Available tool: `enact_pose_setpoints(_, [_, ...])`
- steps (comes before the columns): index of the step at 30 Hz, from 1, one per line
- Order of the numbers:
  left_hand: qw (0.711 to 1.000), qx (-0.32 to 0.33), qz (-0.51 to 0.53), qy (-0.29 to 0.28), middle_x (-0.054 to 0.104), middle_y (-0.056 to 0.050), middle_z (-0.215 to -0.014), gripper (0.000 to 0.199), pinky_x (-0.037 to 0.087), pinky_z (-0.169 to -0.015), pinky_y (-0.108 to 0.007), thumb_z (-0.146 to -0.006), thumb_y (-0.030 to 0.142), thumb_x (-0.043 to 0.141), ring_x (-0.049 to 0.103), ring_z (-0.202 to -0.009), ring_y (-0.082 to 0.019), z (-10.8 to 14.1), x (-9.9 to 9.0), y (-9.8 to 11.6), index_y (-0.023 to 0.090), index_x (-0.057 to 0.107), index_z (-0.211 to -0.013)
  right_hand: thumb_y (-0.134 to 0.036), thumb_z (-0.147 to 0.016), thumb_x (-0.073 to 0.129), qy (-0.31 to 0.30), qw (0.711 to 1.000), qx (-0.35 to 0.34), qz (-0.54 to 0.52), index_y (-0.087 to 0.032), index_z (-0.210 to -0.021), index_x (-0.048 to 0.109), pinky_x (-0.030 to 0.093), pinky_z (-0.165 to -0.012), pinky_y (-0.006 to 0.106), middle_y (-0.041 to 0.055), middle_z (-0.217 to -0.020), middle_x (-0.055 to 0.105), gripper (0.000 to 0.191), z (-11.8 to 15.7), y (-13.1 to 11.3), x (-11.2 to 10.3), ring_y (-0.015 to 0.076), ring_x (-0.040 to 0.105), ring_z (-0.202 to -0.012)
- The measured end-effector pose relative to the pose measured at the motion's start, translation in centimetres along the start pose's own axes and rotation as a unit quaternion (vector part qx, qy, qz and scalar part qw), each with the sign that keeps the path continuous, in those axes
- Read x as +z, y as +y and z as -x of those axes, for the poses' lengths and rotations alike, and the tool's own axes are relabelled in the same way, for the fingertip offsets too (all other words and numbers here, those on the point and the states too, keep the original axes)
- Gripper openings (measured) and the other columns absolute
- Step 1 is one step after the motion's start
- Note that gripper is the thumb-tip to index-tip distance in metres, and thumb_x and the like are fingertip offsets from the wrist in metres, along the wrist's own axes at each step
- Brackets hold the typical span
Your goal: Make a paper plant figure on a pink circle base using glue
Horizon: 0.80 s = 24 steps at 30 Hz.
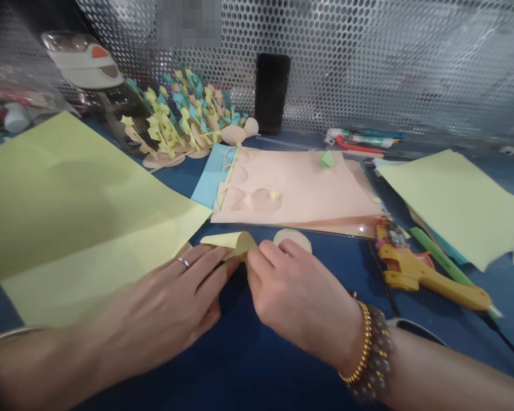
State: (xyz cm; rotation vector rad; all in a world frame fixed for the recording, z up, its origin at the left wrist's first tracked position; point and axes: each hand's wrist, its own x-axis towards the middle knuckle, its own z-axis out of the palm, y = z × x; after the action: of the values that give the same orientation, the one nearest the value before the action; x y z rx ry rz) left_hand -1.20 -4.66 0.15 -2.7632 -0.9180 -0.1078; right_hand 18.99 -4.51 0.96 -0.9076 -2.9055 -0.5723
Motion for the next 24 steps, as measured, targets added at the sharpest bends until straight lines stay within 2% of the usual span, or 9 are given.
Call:
enact_pose_setpoints(8, [1.0,0.007,0.006,-0.019,0.062,-0.016,-0.115,0.039,0.051,-0.082,-0.043,-0.091,0.024,0.037,0.057,-0.105,-0.032,-0.14,0.05,-0.24,0.006,0.057,-0.119,-0.009,-0.084,0.053,-0.016,1.0,0.024,0.003,-0.013,-0.085,0.066,0.042,-0.061,0.036,0.007,-0.076,0.058,0.013,0.27,0.3,0.53,0.0235,0.052,-0.072])
enact_pose_setpoints(13, [0.998,-0.012,0.034,-0.044,0.06,-0.016,-0.116,0.044,0.05,-0.083,-0.043,-0.088,0.025,0.039,0.056,-0.103,-0.03,-0.49,-0.1,-0.46,0.005,0.054,-0.124,-0.007,-0.088,0.045,0.013,1.0,0.026,-0.007,-0.008,-0.095,0.067,0.044,-0.061,0.036,0.0108,-0.079,0.062,0.024,0.07,0.68,0.14,0.0235,0.055,-0.072])
enact_pose_setpoints(16, [0.998,-0.024,0.046,-0.038,0.059,-0.015,-0.118,0.046,0.049,-0.086,-0.041,-0.085,0.024,0.041,0.056,-0.102,-0.028,-0.72,-0.15,-0.55,0.005,0.054,-0.125,-0.005,-0.088,0.042,0.028,0.999,0.027,-0.032,-0.005,-0.102,0.067,0.046,-0.063,0.037,0.0124,-0.083,0.063,0.029,-0.06,0.63,0.09,0.0235,0.057,-0.074])
enact_pose_setpoints(20, [0.997,-0.043,0.057,-0.024,0.058,-0.014,-0.123,0.047,0.047,-0.09,-0.04,-0.082,0.022,0.043,0.055,-0.105,-0.027,-0.66,-0.02,-0.56,0.007,0.056,-0.125,-0.004,-0.084,0.045,-0.001,0.999,0.028,-0.043,-0.004,-0.102,0.068,0.049,-0.066,0.039,0.0122,-0.082,0.063,0.029,-0.05,0.55,0.28,0.025,0.057,-0.075])
enact_pose_setpoints(24, [0.997,-0.046,0.054,-0.007,0.058,-0.017,-0.123,0.051,0.047,-0.089,-0.041,-0.081,0.023,0.043,0.054,-0.105,-0.03,-0.43,0.22,-0.48,0.002,0.052,-0.127,-0.004,-0.082,0.047,-0.019,0.999,0.023,-0.037,-0.004,-0.102,0.068,0.05,-0.066,0.04,0.0122,-0.082,0.062,0.028,-0.04,0.54,0.31,0.0253,0.057,-0.074])
